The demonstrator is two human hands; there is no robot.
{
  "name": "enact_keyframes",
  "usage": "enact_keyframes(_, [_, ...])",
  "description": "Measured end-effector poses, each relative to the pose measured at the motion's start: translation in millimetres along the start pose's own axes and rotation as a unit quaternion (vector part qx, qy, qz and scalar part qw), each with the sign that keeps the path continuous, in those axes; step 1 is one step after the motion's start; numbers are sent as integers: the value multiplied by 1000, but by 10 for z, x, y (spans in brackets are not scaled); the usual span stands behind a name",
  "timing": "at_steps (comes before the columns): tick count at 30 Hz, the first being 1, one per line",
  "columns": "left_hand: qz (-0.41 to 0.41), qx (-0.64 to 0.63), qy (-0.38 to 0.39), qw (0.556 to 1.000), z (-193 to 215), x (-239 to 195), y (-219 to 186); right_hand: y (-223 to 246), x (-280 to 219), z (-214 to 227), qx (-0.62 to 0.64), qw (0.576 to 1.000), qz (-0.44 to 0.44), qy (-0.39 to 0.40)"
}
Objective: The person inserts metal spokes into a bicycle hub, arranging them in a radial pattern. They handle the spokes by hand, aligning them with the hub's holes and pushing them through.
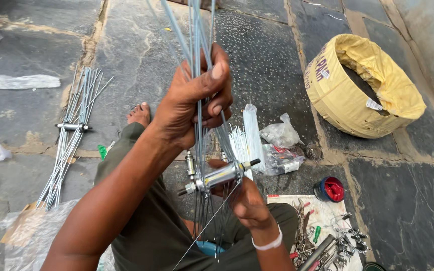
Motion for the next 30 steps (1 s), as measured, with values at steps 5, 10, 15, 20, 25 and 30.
enact_keyframes(5, [-48, 128, 18, 990, -139, 39, -107, 480, -512, -464, -492, 779, 316, -225])
enact_keyframes(10, [-49, 189, 94, 976, -460, 208, 0, 363, -21, -447, -505, 830, 140, -188])
enact_keyframes(15, [-43, 209, 131, 968, -421, 409, 177, 365, 60, 95, -456, 854, 83, -234])
enact_keyframes(20, [-9, 285, 132, 949, -62, 498, 543, 314, -203, 494, -466, 851, 34, -241])
enact_keyframes(25, [-4, 334, 124, 934, 91, 499, 783, 381, -210, 472, -467, 858, -30, -212])
enact_keyframes(30, [11, 361, 124, 924, 101, 514, 878, 531, -191, 321, -551, 797, -95, -228])
Point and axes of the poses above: each hand's wrist, its own x-axis towards the middle knuckle, its own z-axis out of the back of the hand, y = z × x, the point moved 9 cm from there along x, towards the middle knuckle, and after that the axes turned 14 degrees about x, right-handed, at the moved point
